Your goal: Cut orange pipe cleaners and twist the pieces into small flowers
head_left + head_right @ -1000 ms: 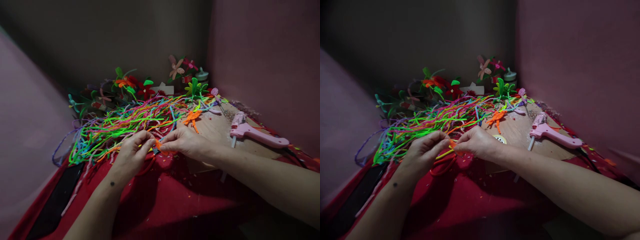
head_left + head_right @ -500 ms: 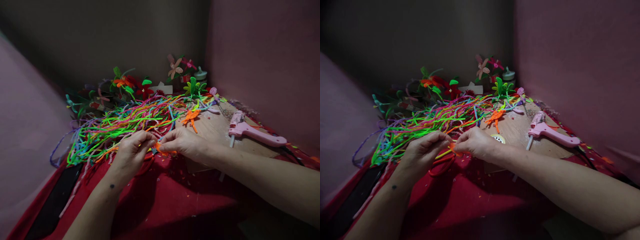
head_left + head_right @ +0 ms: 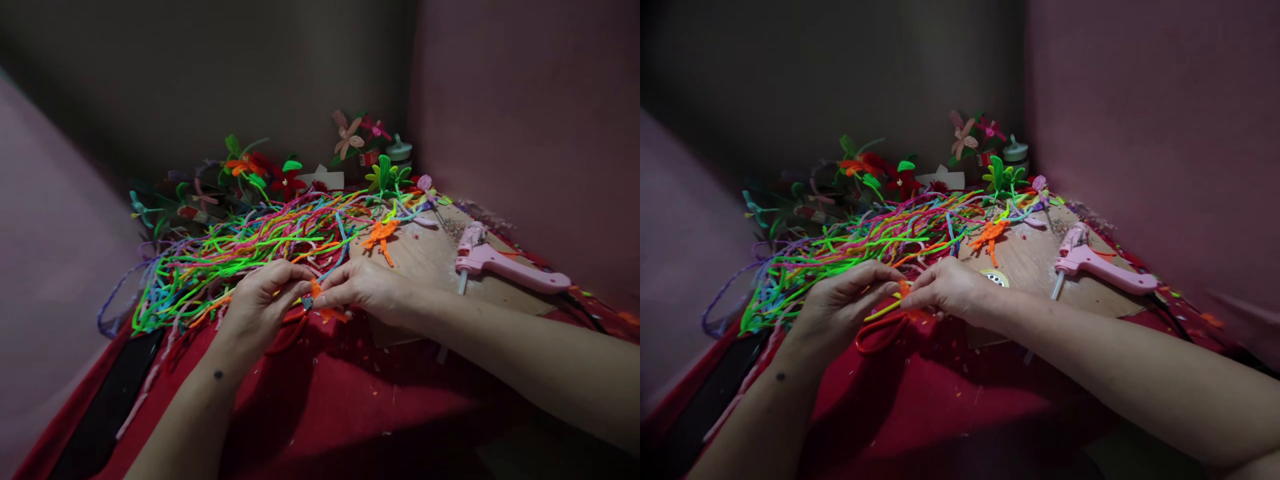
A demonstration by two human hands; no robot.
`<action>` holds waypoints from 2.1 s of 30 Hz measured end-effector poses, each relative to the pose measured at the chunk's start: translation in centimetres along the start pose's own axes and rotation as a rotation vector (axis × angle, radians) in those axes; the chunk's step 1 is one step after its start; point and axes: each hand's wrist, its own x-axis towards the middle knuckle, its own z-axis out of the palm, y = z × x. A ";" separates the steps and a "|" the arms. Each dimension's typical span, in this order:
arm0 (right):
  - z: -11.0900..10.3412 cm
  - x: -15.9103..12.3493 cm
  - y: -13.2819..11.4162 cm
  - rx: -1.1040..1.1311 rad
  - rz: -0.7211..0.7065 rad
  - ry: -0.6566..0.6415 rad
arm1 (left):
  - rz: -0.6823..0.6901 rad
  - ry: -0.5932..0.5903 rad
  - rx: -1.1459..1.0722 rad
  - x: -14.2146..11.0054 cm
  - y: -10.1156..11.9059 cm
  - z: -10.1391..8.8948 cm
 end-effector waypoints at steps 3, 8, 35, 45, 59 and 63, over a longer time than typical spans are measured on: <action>0.1 -0.1 -0.1 -0.073 0.004 0.049 | -0.050 0.029 0.001 0.2 0.0 -0.1; 0.3 -0.2 -0.2 -0.142 0.006 0.140 | -0.273 -0.028 -0.294 0.1 0.2 0.2; 0.3 0.4 1.3 0.274 -0.051 0.230 | -0.507 -0.047 -0.885 0.0 -0.7 2.5; 0.3 0.7 1.6 0.442 -0.059 0.299 | -0.248 0.083 -0.176 -1.3 -0.2 3.8; 0.4 0.6 1.3 0.552 -0.032 0.268 | -0.442 0.002 -0.325 -0.7 0.9 3.3; 0.3 0.6 1.3 0.532 -0.037 0.279 | -0.432 -0.052 -0.341 -0.7 0.8 3.4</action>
